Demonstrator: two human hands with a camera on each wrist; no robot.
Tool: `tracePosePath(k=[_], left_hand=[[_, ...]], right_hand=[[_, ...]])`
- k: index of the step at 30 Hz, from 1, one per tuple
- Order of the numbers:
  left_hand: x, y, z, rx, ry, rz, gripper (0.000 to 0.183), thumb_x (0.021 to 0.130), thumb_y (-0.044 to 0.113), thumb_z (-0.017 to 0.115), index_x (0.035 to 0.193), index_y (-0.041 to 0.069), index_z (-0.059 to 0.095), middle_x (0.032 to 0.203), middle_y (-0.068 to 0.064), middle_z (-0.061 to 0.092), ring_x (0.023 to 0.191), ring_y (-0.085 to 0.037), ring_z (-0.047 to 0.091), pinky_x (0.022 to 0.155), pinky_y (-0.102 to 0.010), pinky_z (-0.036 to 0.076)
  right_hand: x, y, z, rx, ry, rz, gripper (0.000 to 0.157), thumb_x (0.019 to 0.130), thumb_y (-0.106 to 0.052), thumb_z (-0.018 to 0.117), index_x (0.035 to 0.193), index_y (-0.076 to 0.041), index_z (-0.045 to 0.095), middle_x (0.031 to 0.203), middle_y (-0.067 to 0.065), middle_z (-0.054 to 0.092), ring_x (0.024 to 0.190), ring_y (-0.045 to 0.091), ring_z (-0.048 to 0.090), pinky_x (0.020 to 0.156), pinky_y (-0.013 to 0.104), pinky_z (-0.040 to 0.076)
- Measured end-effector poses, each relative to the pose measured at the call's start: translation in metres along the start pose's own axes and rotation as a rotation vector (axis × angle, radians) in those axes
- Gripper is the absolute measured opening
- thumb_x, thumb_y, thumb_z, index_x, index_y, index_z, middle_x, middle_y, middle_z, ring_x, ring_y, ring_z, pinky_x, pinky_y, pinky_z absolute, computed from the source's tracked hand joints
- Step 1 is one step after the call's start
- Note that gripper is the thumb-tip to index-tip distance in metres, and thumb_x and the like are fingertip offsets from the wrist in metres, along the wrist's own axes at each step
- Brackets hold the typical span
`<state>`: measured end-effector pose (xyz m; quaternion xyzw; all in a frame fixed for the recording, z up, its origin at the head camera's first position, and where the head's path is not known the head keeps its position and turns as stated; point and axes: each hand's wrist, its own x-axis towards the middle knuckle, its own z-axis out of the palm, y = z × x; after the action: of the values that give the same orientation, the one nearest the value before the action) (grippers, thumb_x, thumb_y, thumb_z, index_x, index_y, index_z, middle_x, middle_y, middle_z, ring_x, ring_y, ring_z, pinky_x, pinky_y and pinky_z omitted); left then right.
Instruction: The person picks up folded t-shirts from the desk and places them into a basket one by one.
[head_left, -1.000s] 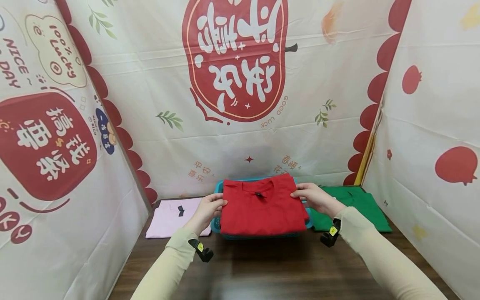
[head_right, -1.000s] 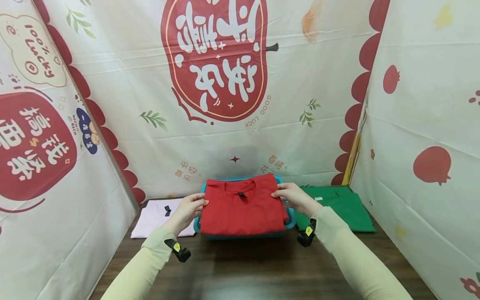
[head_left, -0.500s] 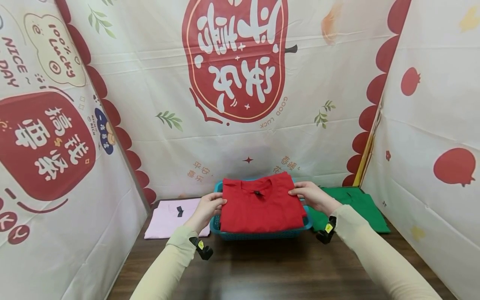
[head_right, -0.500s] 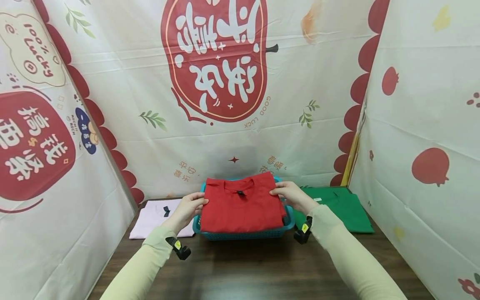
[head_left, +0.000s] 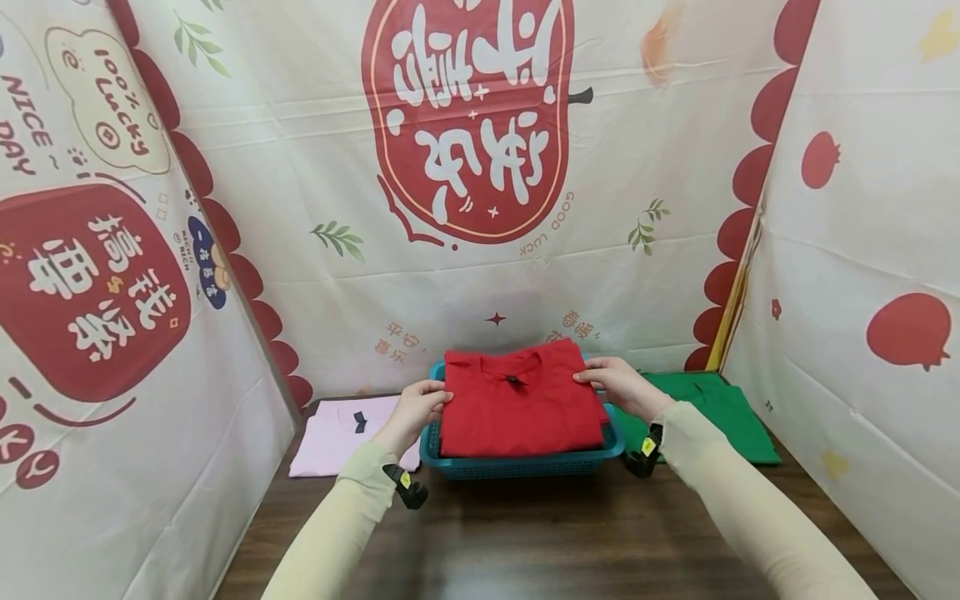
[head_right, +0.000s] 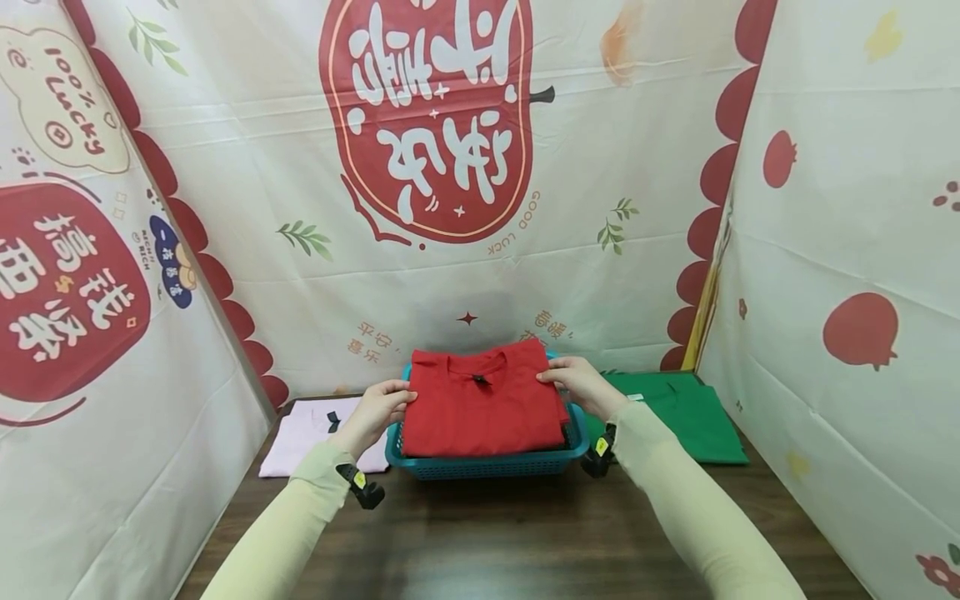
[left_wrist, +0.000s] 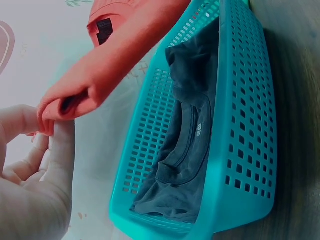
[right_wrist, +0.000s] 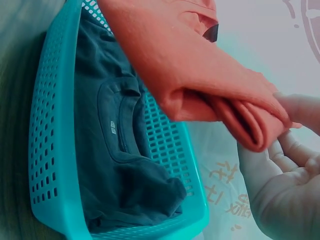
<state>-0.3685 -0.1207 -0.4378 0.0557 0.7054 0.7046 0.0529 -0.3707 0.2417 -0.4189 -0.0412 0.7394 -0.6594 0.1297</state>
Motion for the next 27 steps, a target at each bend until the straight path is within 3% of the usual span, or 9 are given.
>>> tracePosePath(k=[9,17,23,27], left_hand=[[0.008,0.003,0.0,0.01,0.018,0.001,0.025,0.09,0.002,0.063,0.112,-0.011,0.061,0.092,-0.012,0.065,0.067,-0.013,0.063,0.065,-0.026,0.055],[0.012,0.008,-0.001,0.043,-0.029,0.002,0.032,0.093,0.002,0.06,0.12,-0.016,0.055,0.1,-0.017,0.064,0.072,-0.014,0.063,0.07,-0.029,0.055],[0.017,0.0,0.002,0.066,0.032,0.0,0.03,0.092,0.002,0.061,0.118,-0.013,0.058,0.098,-0.016,0.064,0.069,-0.012,0.062,0.067,-0.026,0.054],[0.018,-0.001,0.004,0.073,0.049,-0.011,0.027,0.092,0.002,0.061,0.116,-0.012,0.059,0.096,-0.015,0.065,0.068,-0.013,0.063,0.068,-0.028,0.055]], right_hand=[[0.008,-0.004,0.0,-0.023,0.021,-0.005,0.034,0.096,-0.014,0.059,0.124,0.005,0.054,0.111,0.011,0.062,0.094,0.023,0.063,0.08,0.039,0.055],[0.012,-0.003,-0.003,-0.054,0.027,-0.006,0.045,0.098,-0.014,0.056,0.136,0.009,0.044,0.118,0.014,0.06,0.095,0.021,0.062,0.081,0.039,0.054],[0.017,-0.004,0.001,-0.083,0.032,0.009,0.052,0.098,-0.014,0.055,0.141,0.009,0.038,0.128,0.022,0.054,0.097,0.022,0.062,0.082,0.038,0.054],[0.019,-0.008,0.003,-0.096,0.043,0.007,0.049,0.097,-0.013,0.056,0.139,0.008,0.041,0.124,0.021,0.056,0.094,0.022,0.062,0.079,0.037,0.055]])
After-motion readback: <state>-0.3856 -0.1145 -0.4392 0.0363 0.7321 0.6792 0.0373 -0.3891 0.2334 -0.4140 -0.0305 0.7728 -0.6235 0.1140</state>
